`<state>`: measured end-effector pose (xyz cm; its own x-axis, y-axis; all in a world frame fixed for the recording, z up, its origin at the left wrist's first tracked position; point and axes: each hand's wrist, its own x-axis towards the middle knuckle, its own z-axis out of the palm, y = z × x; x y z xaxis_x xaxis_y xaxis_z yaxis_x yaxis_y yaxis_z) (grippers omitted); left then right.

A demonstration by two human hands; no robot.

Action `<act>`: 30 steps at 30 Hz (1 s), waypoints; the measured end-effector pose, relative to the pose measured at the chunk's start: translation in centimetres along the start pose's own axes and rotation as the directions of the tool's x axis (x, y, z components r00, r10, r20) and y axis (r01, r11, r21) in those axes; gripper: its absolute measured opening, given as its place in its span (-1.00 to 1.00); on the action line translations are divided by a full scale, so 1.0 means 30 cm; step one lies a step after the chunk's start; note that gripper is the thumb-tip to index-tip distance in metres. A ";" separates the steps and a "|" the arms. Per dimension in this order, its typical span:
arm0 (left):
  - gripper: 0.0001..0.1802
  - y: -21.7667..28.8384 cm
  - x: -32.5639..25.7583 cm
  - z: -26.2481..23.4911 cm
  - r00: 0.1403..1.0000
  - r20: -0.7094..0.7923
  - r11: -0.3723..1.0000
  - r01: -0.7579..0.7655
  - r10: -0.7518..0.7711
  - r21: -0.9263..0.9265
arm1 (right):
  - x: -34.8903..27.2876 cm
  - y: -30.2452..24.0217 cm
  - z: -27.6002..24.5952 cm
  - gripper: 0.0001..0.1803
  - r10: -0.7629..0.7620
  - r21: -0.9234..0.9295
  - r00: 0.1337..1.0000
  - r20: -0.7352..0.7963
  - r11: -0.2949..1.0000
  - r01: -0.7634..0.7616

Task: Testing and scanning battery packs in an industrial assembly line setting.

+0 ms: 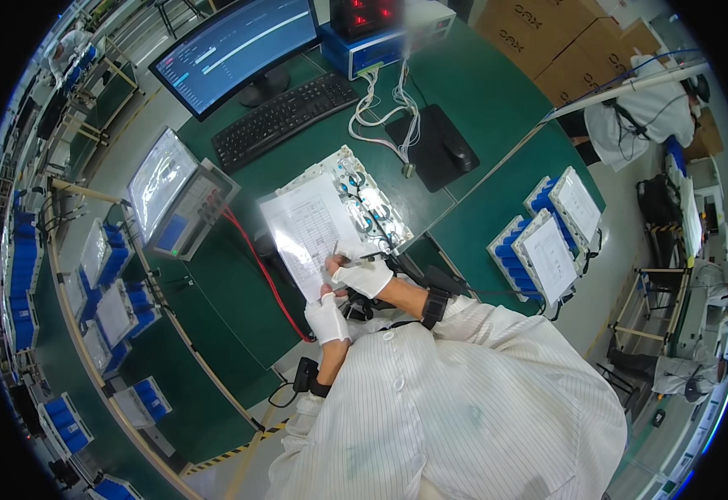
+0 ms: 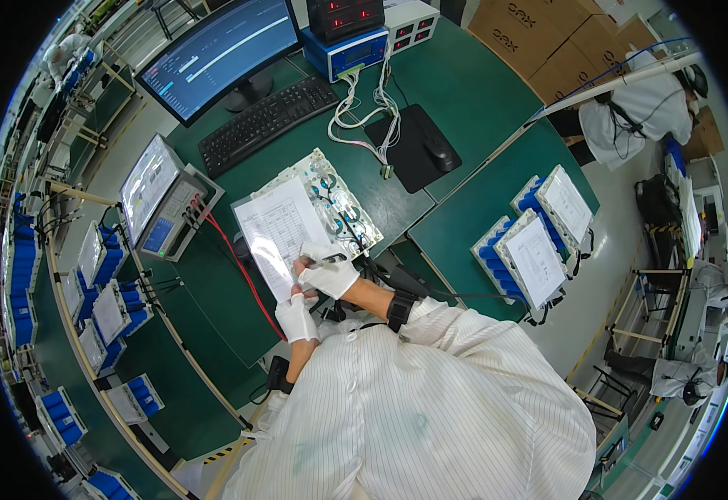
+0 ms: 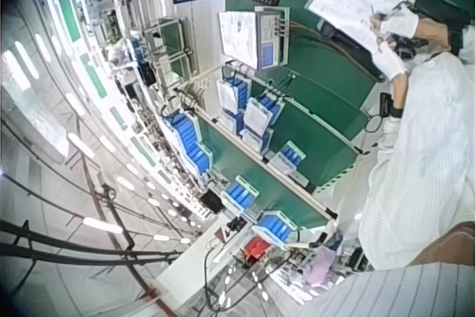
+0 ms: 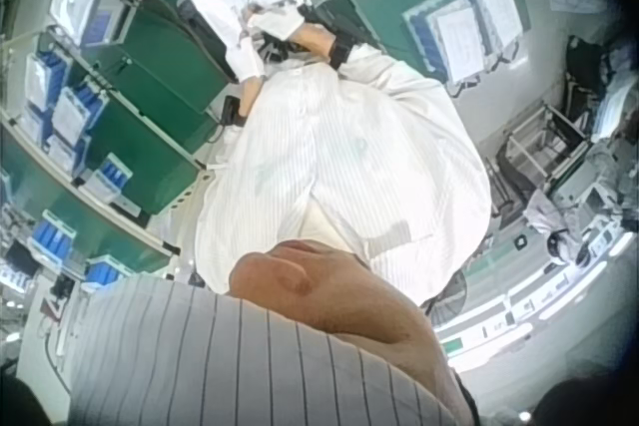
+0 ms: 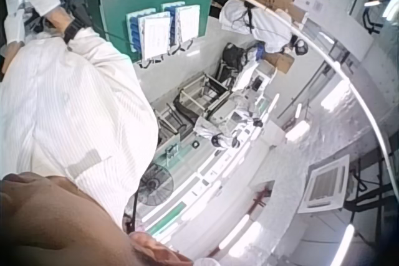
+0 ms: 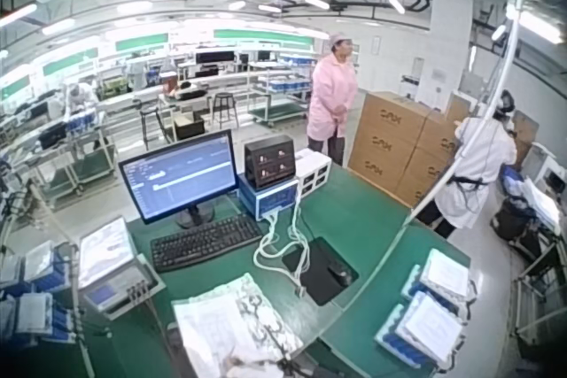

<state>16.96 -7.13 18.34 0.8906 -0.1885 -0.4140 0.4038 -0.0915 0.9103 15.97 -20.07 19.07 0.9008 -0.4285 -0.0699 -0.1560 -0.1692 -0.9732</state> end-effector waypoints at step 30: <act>-0.69 0.595 0.576 0.472 0.864 0.503 0.199 -0.490 -0.020 0.849 | 0.047 0.038 -0.654 -0.53 0.328 0.236 0.850 0.413 0.863 -0.447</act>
<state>36.60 -25.85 27.36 0.6559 -0.6529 -0.3789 -0.5332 -0.7560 0.3796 9.10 -38.28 22.16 0.8817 -0.0534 -0.4687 -0.4417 0.2552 -0.8601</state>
